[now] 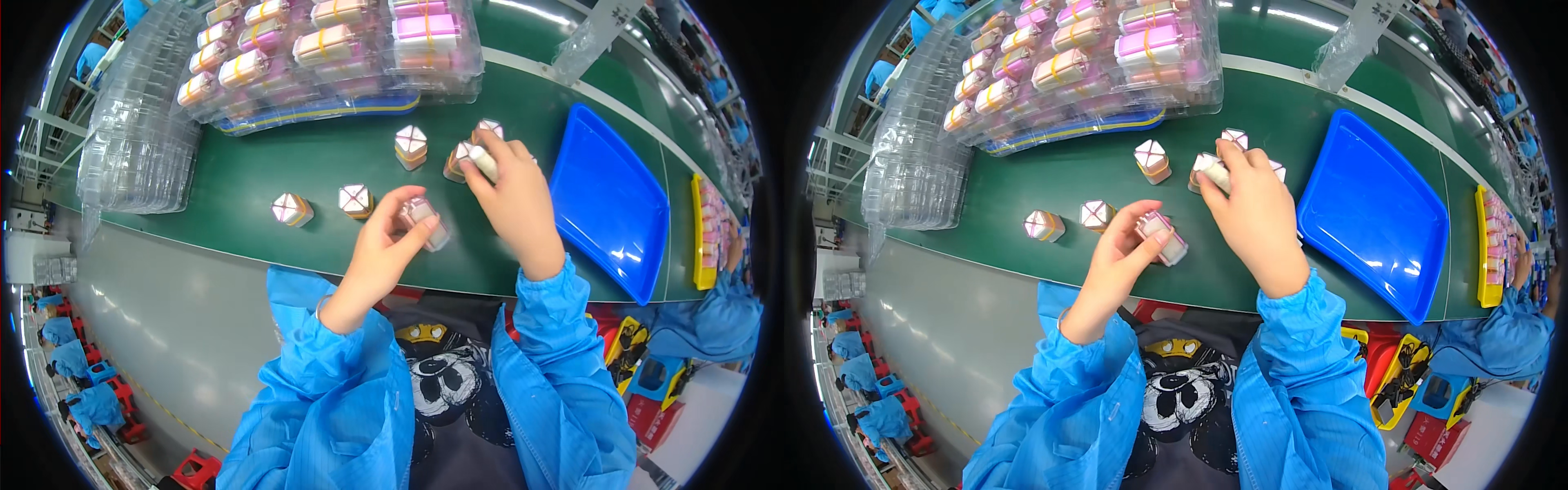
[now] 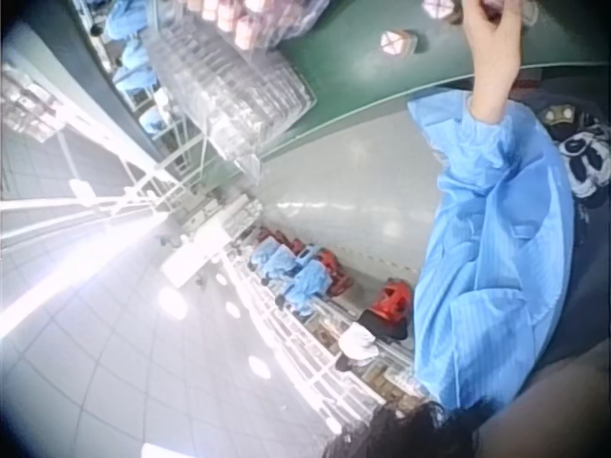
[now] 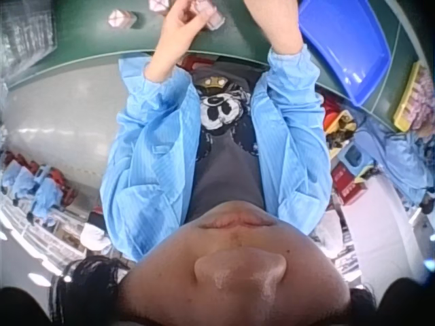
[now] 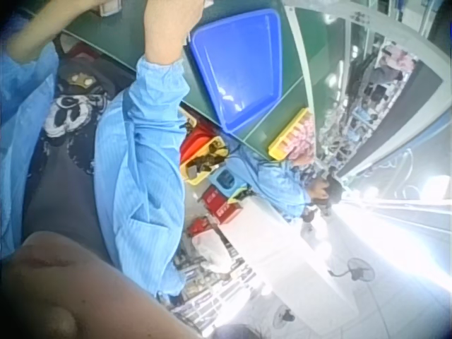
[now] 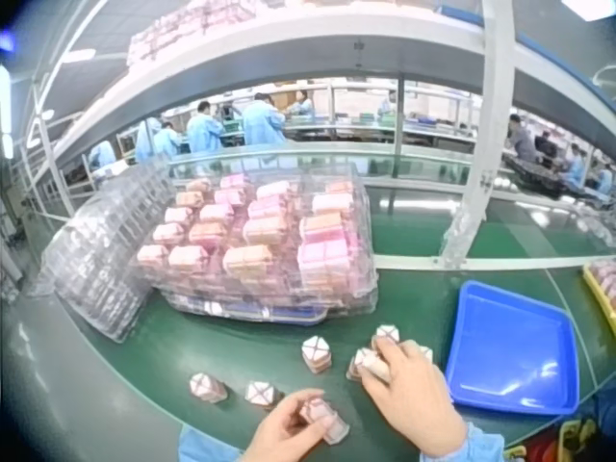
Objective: The person is assembling and marking small triangular/square product components at a production workbench.
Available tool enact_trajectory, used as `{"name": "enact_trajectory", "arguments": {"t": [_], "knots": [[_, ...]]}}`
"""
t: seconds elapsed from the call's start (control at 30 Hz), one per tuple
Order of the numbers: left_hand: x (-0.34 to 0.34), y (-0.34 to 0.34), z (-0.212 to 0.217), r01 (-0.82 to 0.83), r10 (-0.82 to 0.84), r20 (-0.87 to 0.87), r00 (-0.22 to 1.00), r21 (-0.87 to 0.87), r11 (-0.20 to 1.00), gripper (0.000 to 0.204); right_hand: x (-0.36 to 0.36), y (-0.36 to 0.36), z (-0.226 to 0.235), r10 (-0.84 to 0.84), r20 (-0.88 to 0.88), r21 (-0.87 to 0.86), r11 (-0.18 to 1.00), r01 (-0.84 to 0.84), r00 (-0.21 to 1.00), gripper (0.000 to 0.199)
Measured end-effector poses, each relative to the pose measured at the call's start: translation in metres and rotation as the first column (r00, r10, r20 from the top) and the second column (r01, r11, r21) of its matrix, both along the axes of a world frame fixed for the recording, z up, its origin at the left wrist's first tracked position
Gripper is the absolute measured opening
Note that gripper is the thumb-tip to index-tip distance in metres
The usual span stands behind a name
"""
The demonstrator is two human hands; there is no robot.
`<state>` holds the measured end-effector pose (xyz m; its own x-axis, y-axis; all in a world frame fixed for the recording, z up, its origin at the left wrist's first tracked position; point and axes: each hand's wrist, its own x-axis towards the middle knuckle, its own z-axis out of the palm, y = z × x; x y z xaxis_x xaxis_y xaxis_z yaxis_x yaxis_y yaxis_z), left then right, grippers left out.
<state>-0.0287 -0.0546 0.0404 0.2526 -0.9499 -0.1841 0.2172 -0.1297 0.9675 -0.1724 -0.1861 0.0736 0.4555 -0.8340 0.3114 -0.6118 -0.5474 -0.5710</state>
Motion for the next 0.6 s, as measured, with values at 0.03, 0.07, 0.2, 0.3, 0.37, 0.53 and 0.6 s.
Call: {"name": "enact_trajectory", "arguments": {"t": [0.03, 0.07, 0.2, 0.3, 0.37, 0.53, 0.6], "knots": [[0.001, 0.001, 0.000, -0.037, 0.043, 0.150, 0.988, -0.040, 0.999, 0.045, 0.003, 0.000, -0.004, -0.017, -0.044, -0.022, 1.000, 0.016, 0.999, 0.038], [0.000, 0.000, 0.004, -0.112, 0.130, 0.249, 0.960, -0.083, 0.990, 0.049, 0.004, -0.002, -0.009, 0.004, -0.049, -0.070, 0.998, -0.008, 0.999, 0.038], [0.003, 0.004, -0.011, -0.164, 0.241, 0.642, 0.728, -0.178, 0.970, 0.049, 0.005, 0.003, -0.005, 0.091, 0.014, -0.019, 0.996, -0.090, 0.996, 0.033], [0.004, 0.006, -0.015, -0.184, 0.224, 0.621, 0.751, -0.129, 0.974, 0.051, -0.007, 0.007, 0.002, 0.108, 0.042, -0.012, 0.994, -0.107, 0.993, 0.030], [0.004, 0.005, -0.017, -0.199, 0.258, 0.649, 0.716, -0.165, 0.966, 0.053, -0.023, 0.013, 0.017, 0.087, 0.095, 0.103, 0.990, -0.096, 0.992, 0.029], [0.002, 0.004, -0.023, -0.028, 0.383, 0.842, 0.380, -0.403, 0.915, 0.060, -0.054, 0.024, 0.017, 0.237, -0.099, 0.241, 0.948, -0.208, 0.966, 0.034], [-0.001, 0.006, -0.024, 0.026, 0.386, 0.868, 0.312, -0.414, 0.910, 0.065, -0.057, 0.025, 0.012, 0.234, -0.091, 0.240, 0.949, -0.206, 0.968, 0.035]]}}
